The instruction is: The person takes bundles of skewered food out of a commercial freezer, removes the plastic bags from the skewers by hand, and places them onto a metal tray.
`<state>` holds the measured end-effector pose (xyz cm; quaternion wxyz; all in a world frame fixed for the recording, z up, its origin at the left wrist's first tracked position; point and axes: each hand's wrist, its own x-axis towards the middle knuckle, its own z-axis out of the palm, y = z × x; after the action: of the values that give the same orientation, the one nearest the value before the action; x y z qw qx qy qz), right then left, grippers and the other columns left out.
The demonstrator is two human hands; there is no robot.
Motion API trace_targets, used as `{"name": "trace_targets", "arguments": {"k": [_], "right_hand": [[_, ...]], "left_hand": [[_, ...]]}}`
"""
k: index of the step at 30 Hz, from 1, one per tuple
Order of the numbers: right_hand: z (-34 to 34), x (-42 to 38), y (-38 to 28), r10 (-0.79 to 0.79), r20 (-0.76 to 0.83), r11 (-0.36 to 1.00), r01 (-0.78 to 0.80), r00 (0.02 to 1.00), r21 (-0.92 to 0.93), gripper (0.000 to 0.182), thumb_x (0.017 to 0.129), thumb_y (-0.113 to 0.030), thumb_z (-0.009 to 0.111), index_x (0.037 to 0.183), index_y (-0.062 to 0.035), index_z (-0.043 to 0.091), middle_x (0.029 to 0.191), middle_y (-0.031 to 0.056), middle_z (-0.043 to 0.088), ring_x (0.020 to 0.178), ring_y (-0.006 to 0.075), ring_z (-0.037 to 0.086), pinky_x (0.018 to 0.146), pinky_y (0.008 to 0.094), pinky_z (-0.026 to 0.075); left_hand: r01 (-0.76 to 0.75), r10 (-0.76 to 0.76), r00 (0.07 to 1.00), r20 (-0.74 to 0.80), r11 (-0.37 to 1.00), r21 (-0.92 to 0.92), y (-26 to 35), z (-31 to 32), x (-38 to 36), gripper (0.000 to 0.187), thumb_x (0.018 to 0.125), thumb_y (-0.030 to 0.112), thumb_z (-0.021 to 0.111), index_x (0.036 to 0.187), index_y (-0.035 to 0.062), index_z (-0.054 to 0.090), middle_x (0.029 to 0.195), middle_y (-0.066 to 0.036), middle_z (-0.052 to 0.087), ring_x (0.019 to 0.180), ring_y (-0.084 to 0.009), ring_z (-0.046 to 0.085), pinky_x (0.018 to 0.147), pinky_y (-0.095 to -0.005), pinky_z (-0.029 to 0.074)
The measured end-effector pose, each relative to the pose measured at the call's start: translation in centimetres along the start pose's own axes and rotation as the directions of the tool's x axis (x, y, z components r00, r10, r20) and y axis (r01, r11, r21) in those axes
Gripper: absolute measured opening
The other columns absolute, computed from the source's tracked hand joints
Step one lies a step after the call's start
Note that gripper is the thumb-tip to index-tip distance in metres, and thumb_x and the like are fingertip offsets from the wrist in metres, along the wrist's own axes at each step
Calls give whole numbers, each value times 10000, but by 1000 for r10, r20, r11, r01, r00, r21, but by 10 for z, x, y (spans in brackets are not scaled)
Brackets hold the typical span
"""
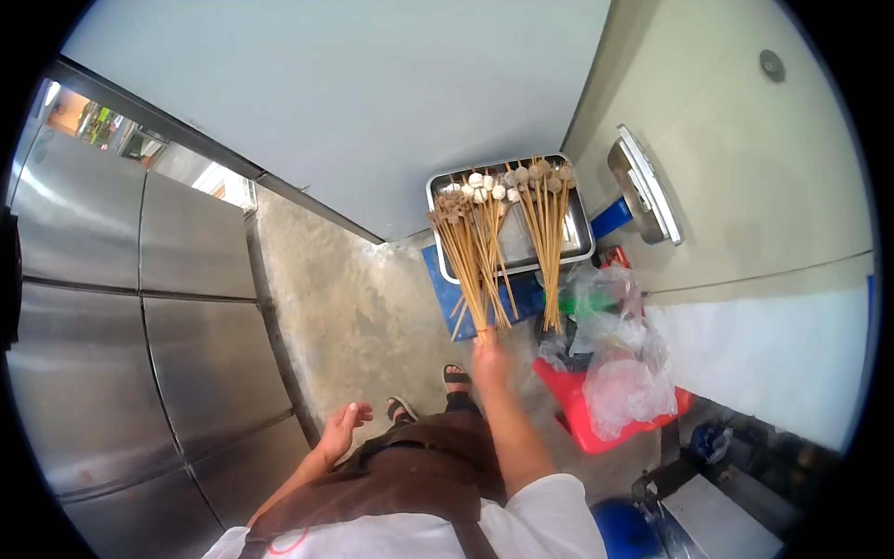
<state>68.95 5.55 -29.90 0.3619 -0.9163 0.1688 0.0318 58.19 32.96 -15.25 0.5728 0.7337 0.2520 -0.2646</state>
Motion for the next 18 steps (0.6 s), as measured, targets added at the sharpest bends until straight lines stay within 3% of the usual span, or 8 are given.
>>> {"name": "trace_targets", "arguments": {"k": [1, 2, 4, 9, 12, 14, 16, 18], "right_hand": [[-1, -7, -3, -12, 0, 993, 12, 1000, 114, 397, 855, -214, 599, 1211, -63, 507, 925, 218, 628, 832, 407, 607, 696, 461, 485], [-4, -10, -8, -1, -9, 994, 2, 1000, 108, 397, 855, -214, 599, 1211, -63, 507, 925, 218, 628, 832, 407, 607, 696, 461, 485], [-11, -12, -15, 1, -9, 931, 3, 1000, 366, 394, 885, -221, 561, 1236, -53, 501, 949, 232, 626, 864, 416, 603, 719, 442, 487], [-38, 36, -3, 7, -31, 914, 6, 999, 406, 411, 910, -242, 519, 1261, -37, 465, 1003, 244, 617, 911, 437, 586, 768, 443, 468], [-50, 74, 24, 29, 18, 970, -33, 999, 240, 407, 911, -251, 513, 1252, -35, 462, 1040, 248, 607, 936, 432, 583, 789, 460, 461], [-49, 90, 43, 100, 136, 995, -101, 986, 0, 362, 913, -250, 502, 1197, -28, 483, 1035, 262, 599, 938, 433, 582, 791, 483, 459], [-41, 101, 53, 81, 108, 996, -76, 991, -56, 311, 906, -244, 503, 1116, -15, 504, 993, 263, 599, 927, 426, 587, 797, 500, 461], [-33, 103, 56, 111, 108, 963, -80, 988, -256, 300, 894, -249, 520, 1066, -4, 514, 953, 244, 608, 925, 410, 593, 801, 487, 471]], "left_hand": [[-2, 2, 1000, 14, 1000, 2, -6, -1, 0, 464, 992, 389, 360, 1115, -2, 578, 1019, -99, 632, 949, -192, 599, 829, -315, 450], [7, -7, 1000, 6, 1000, 9, -7, -3, 0, 473, 993, 391, 351, 1109, -11, 572, 1040, -107, 625, 961, -200, 601, 839, -324, 456], [13, -13, 1000, 7, 1000, 18, -10, -2, 3, 482, 994, 394, 342, 1103, -19, 566, 1060, -115, 619, 972, -208, 604, 849, -332, 462], [-40, 41, 999, -6, 994, 98, -9, -4, 0, 467, 994, 375, 350, 1097, -24, 568, 1052, -111, 622, 944, -207, 611, 830, -322, 461], [-33, 34, 999, -3, 990, 139, -10, -4, -3, 450, 994, 358, 361, 1094, -28, 569, 1034, -114, 626, 941, -204, 609, 828, -318, 459], [-21, 20, 1000, 6, 987, 162, -17, -4, -6, 435, 993, 345, 369, 1094, -28, 569, 1022, -114, 628, 940, -201, 608, 825, -316, 459], [-14, 14, 1000, 1, 983, 181, -20, -4, -4, 420, 993, 331, 378, 1095, -28, 569, 1010, -115, 630, 940, -197, 608, 822, -314, 459], [-15, 15, 1000, 0, 976, 218, -22, -6, -10, 403, 991, 315, 390, 1098, -31, 567, 996, -117, 628, 934, -197, 608, 833, -324, 459]]}}
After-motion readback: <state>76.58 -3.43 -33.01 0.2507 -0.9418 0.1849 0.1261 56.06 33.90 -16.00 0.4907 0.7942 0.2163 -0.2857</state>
